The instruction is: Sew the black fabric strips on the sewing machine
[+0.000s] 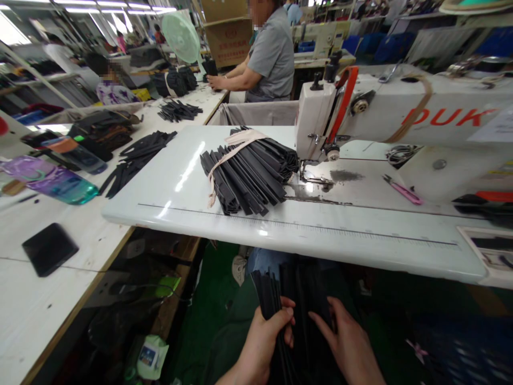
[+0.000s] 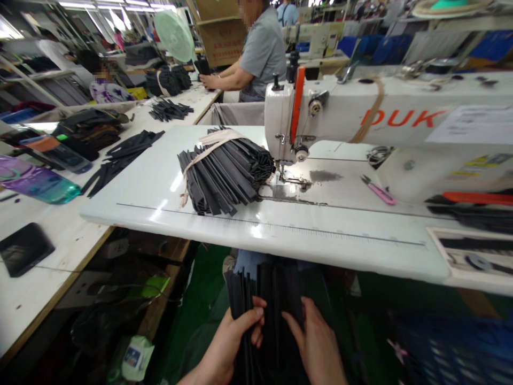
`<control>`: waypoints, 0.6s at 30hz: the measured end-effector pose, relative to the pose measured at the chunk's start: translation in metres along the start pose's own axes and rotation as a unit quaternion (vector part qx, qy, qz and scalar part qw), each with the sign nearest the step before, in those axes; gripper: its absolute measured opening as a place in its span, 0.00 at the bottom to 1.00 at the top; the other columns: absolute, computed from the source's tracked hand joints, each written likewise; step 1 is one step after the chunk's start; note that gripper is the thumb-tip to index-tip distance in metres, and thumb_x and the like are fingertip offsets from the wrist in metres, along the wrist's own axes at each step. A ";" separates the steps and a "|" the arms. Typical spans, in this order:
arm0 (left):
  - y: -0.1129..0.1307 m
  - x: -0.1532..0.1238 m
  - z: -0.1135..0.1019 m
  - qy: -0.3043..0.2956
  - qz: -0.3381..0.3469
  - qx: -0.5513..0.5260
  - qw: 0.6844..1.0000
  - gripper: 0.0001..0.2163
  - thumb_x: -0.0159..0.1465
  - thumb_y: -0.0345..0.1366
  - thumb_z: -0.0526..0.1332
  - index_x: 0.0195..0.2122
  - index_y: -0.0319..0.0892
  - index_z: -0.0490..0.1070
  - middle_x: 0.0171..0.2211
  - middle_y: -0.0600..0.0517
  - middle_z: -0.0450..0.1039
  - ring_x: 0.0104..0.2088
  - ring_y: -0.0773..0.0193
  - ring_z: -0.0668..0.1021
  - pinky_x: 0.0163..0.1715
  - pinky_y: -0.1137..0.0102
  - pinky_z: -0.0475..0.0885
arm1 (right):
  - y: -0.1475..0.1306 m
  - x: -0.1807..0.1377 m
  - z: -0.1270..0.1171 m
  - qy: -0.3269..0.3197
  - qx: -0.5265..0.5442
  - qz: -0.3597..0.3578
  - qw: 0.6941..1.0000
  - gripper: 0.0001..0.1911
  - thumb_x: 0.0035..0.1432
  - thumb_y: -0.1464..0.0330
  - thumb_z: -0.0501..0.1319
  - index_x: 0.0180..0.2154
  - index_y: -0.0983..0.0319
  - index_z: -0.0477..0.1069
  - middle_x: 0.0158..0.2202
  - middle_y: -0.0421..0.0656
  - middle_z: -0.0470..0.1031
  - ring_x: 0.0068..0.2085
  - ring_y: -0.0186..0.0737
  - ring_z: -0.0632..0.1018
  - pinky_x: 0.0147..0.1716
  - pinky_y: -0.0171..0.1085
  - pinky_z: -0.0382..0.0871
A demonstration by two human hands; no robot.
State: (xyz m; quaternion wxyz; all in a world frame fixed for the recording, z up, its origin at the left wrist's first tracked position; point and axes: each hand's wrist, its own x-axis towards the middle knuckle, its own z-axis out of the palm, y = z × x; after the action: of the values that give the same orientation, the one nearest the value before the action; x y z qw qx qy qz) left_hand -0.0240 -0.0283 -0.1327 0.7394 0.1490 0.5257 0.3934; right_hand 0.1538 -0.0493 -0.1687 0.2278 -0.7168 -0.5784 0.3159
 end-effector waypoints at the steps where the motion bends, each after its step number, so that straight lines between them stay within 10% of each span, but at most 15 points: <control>1: 0.000 0.000 0.000 0.001 0.002 -0.002 1.000 0.16 0.51 0.40 0.68 0.36 0.36 0.71 0.22 0.56 0.69 0.17 0.73 0.66 0.20 0.73 0.63 | 0.002 0.003 0.001 -0.003 -0.018 -0.006 1.000 0.17 0.59 0.52 0.54 0.37 0.58 0.70 0.32 0.46 0.79 0.31 0.45 0.81 0.29 0.37 0.73; 8: 0.005 -0.004 0.000 -0.002 0.001 0.021 1.000 0.20 0.51 0.44 0.70 0.40 0.36 0.73 0.27 0.52 0.73 0.20 0.70 0.69 0.22 0.72 0.64 | 0.011 0.003 -0.005 0.022 -0.065 0.001 0.998 0.19 0.59 0.51 0.50 0.30 0.58 0.69 0.26 0.49 0.77 0.27 0.49 0.80 0.27 0.40 0.72; 15: 0.011 -0.009 0.003 -0.058 0.005 0.069 0.996 0.20 0.45 0.41 0.75 0.37 0.35 0.78 0.32 0.47 0.78 0.32 0.63 0.75 0.34 0.71 0.69 | -0.045 -0.017 -0.014 -0.202 0.031 -0.128 0.970 0.16 0.65 0.60 0.50 0.43 0.61 0.73 0.40 0.48 0.79 0.40 0.45 0.81 0.41 0.37 0.72; 18: 0.012 -0.007 0.004 -0.023 -0.005 0.042 0.999 0.13 0.48 0.39 0.72 0.31 0.35 0.78 0.30 0.47 0.78 0.32 0.61 0.76 0.36 0.69 0.70 | -0.038 -0.007 -0.014 -0.160 0.040 -0.084 0.983 0.18 0.65 0.57 0.49 0.37 0.59 0.73 0.34 0.46 0.78 0.35 0.42 0.79 0.36 0.36 0.71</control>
State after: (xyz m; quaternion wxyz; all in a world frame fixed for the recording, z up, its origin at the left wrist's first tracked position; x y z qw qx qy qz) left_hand -0.0266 -0.0249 -0.1188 0.7465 0.1864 0.5249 0.3640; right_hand 0.1372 -0.0474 -0.1311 0.1863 -0.5960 -0.6528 0.4288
